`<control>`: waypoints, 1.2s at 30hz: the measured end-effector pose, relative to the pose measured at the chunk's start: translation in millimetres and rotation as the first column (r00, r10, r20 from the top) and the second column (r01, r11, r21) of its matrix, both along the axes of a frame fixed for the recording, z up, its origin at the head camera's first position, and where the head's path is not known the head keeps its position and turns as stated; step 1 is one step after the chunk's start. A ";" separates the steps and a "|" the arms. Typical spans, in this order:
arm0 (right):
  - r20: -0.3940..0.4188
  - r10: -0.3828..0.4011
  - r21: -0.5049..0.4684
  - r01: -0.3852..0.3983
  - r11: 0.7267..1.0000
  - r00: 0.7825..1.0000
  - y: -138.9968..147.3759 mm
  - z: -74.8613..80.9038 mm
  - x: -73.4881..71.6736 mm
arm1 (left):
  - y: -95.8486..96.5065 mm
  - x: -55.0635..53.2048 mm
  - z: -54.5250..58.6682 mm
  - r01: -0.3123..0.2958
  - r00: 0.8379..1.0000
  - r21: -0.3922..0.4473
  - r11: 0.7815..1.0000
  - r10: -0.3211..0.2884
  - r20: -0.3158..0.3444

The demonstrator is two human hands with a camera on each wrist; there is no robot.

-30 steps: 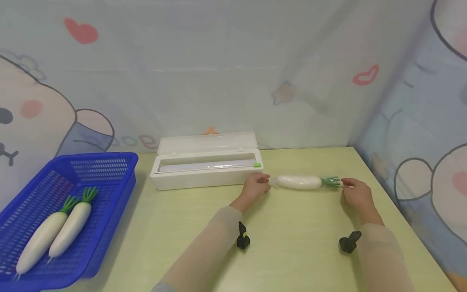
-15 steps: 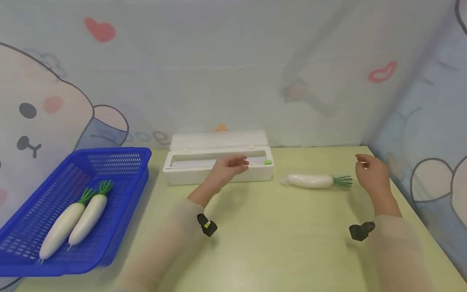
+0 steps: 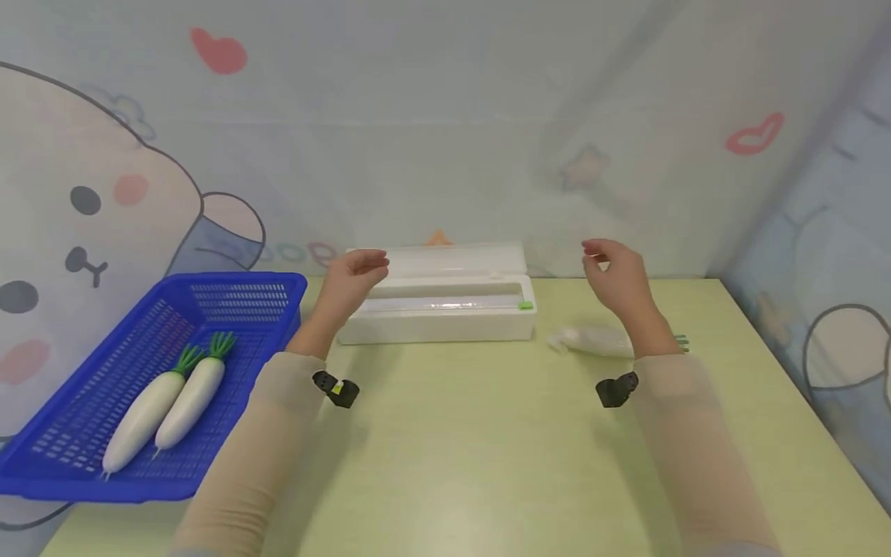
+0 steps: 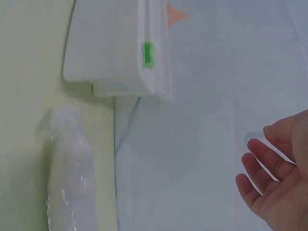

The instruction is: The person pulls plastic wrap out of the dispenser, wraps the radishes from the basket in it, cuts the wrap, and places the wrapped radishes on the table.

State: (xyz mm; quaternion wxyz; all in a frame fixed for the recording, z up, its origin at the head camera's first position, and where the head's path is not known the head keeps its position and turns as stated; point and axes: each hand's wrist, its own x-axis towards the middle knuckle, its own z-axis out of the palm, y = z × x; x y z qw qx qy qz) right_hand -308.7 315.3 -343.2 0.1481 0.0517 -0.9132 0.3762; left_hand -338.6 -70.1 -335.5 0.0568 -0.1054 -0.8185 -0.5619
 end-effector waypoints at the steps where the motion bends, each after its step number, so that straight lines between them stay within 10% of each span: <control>1: 0.005 0.026 0.006 -0.026 1.000 1.000 -7.2 -0.8 -2.4 | -3.7 -0.8 -2.7 -0.021 1.000 -0.035 0.999 0.020 -0.009; 10: 0.162 0.194 0.120 -0.215 0.969 0.967 -50.4 -27.2 -19.3 | -30.5 -10.6 -36.6 -0.052 0.994 -0.310 0.949 0.078 0.074; 18: 0.273 0.260 0.169 -0.312 0.935 0.926 -61.4 -48.4 -32.2 | -39.7 -14.7 -53.9 -0.082 0.991 -0.544 0.835 0.127 0.046; 30: 0.298 0.208 0.109 -0.250 0.962 0.931 -63.3 -54.3 -42.5 | -49.4 -18.5 -54.7 -0.086 0.986 -0.426 0.901 0.137 0.090; 36: 0.291 0.199 0.153 -0.251 0.956 0.936 -74.1 -53.7 -45.8 | -53.9 -19.6 -59.6 -0.114 0.982 -0.428 0.897 0.168 0.089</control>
